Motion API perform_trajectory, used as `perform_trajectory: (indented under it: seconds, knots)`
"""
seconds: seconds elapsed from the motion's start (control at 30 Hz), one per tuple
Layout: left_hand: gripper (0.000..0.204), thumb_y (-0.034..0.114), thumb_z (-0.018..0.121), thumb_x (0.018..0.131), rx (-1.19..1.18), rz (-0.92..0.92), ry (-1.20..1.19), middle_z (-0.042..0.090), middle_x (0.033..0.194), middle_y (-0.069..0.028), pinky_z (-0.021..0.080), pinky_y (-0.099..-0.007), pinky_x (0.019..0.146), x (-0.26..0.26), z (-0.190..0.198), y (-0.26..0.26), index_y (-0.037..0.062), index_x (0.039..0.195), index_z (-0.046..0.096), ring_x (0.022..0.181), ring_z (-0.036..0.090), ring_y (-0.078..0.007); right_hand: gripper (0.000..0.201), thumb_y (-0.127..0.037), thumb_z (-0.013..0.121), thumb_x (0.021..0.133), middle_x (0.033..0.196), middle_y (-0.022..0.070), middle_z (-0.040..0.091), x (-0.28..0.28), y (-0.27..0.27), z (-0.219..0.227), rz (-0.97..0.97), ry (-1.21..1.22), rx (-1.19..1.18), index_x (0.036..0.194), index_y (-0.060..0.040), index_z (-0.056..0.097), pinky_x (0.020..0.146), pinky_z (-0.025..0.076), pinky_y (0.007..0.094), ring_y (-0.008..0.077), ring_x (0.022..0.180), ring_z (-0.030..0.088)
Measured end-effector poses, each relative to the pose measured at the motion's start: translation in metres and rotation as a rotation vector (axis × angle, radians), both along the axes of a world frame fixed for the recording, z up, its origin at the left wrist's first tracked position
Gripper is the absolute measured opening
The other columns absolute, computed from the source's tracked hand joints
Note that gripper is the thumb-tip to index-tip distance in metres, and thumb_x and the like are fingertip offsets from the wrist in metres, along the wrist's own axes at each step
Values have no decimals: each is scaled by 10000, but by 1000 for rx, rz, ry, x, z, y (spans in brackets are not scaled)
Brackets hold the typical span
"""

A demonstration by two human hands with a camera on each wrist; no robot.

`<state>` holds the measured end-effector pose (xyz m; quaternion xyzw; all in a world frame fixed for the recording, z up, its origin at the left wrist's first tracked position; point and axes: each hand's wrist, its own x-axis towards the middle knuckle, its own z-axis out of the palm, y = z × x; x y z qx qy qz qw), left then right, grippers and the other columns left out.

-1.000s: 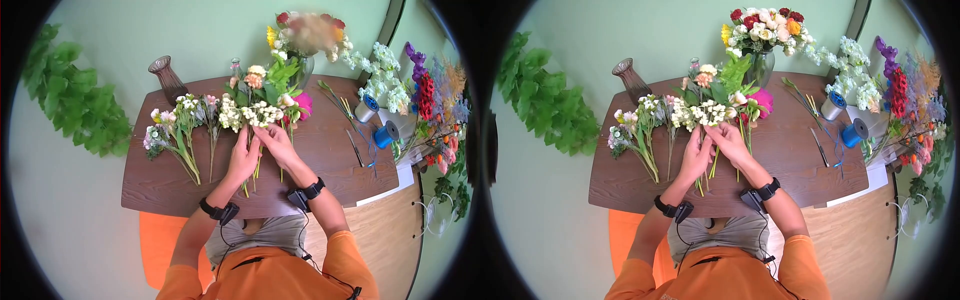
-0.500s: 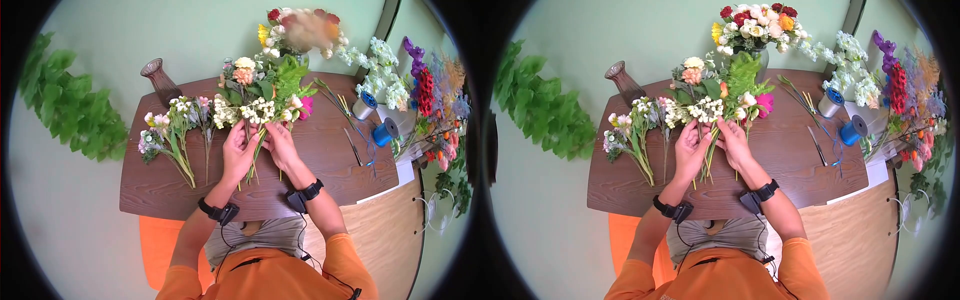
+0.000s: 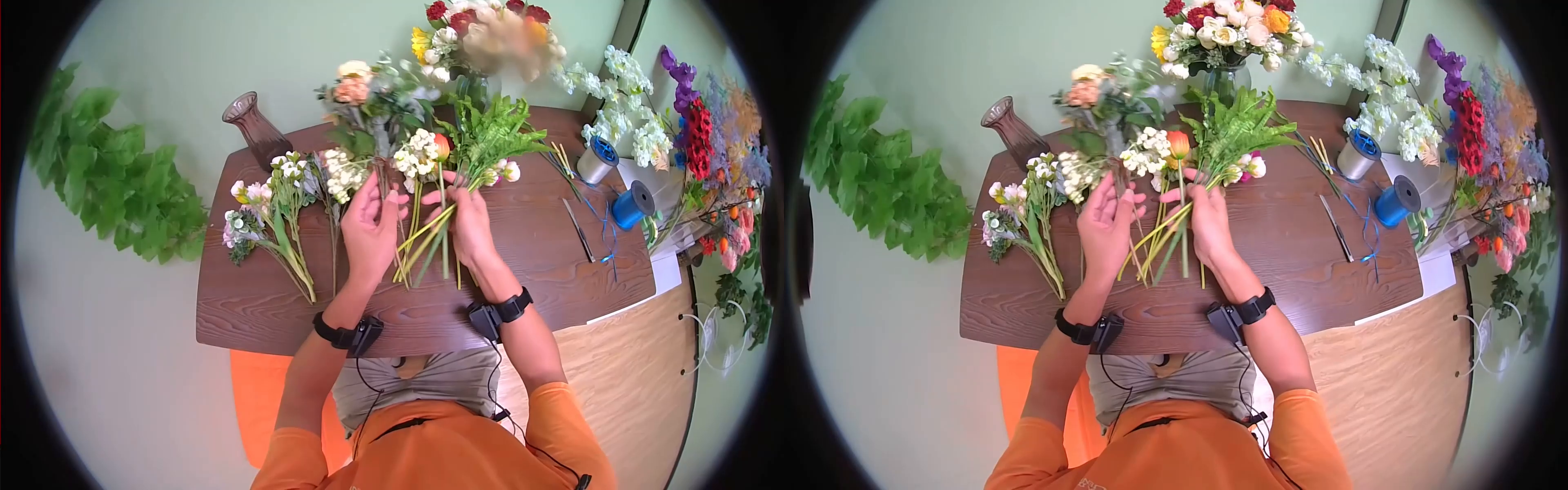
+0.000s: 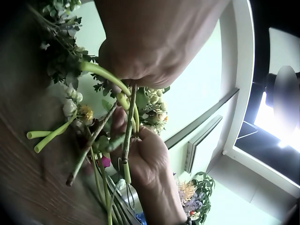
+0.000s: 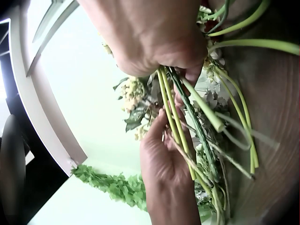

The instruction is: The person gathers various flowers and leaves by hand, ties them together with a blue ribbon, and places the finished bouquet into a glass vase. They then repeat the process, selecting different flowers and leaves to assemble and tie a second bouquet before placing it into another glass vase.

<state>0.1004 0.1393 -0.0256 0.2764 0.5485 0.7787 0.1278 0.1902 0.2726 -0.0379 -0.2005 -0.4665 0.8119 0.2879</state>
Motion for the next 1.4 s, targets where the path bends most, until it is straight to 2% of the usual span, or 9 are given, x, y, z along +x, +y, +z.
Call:
perform_trajectory:
  seconds: [0.37, 0.43, 0.57, 0.6, 0.83, 0.97, 1.17, 1.3, 1.4]
  knots:
    - [487, 52, 619, 1004, -142, 2, 157, 665, 1193, -139, 590, -246, 604, -5, -10, 25, -84, 1445, 464, 857, 691, -135, 402, -119, 399, 958, 971, 145, 692, 27, 53, 14, 14, -22, -3, 1317, 26, 503, 584, 507, 299, 179, 654, 635]
    - [453, 68, 620, 1004, -256, -15, 96, 681, 1158, -135, 581, -243, 604, -8, -20, 34, -77, 1415, 497, 858, 687, -127, 347, -174, 425, 967, 962, 177, 707, 29, 66, -2, -82, -305, 348, 1152, 63, 599, 656, 554, 343, 206, 740, 692]
    - [299, 53, 638, 969, -249, 100, 246, 746, 1024, -145, 567, -285, 775, -22, -44, 42, -82, 1236, 635, 852, 719, -159, 444, -341, 568, 925, 917, 331, 699, 40, 82, -15, -389, -853, 1107, 932, 93, 663, 863, 536, 552, 468, 911, 702]
    - [266, 69, 655, 957, -305, 153, 324, 755, 982, -139, 560, -305, 816, -23, -50, 40, -83, 1176, 662, 843, 712, -163, 460, -374, 613, 907, 957, 349, 683, 42, 83, -14, -369, -851, 1035, 957, 78, 679, 891, 511, 586, 530, 953, 654]
    - [189, 85, 681, 948, -287, 216, 296, 747, 942, -113, 517, -281, 654, -11, -34, 37, -64, 1064, 665, 760, 647, -87, 484, -410, 637, 936, 960, 343, 689, 52, 88, -4, -312, -1042, 1058, 955, 71, 683, 867, 523, 570, 510, 965, 668]
    - [214, 90, 666, 977, -305, 195, 294, 719, 966, -74, 506, -217, 654, -10, -28, 28, -66, 1123, 662, 752, 623, -57, 547, -466, 650, 948, 921, 347, 690, 58, 93, 3, -198, -762, 766, 949, 79, 691, 852, 538, 537, 489, 960, 687]
    - [223, 102, 678, 974, -422, 5, 177, 716, 1000, -81, 527, -230, 680, -23, -43, 27, -48, 1135, 644, 771, 641, -79, 549, -480, 665, 951, 776, 300, 690, 73, 83, 18, -260, -1148, 1156, 844, 58, 706, 775, 562, 494, 445, 837, 715]
    - [223, 122, 691, 978, -299, -61, 39, 719, 1025, -83, 532, -236, 750, -24, -48, 32, -31, 1135, 653, 826, 645, -87, 514, -447, 667, 961, 760, 284, 681, 82, 52, 44, -438, -917, 1174, 782, 33, 705, 712, 556, 505, 437, 732, 699]
    - [236, 143, 689, 991, -207, -120, -92, 719, 1040, -71, 530, -236, 766, -25, -58, 40, -19, 1160, 660, 865, 645, -92, 403, -343, 637, 998, 722, 176, 697, 61, 23, 36, 60, -478, 791, 874, 35, 697, 648, 559, 423, 284, 630, 694]
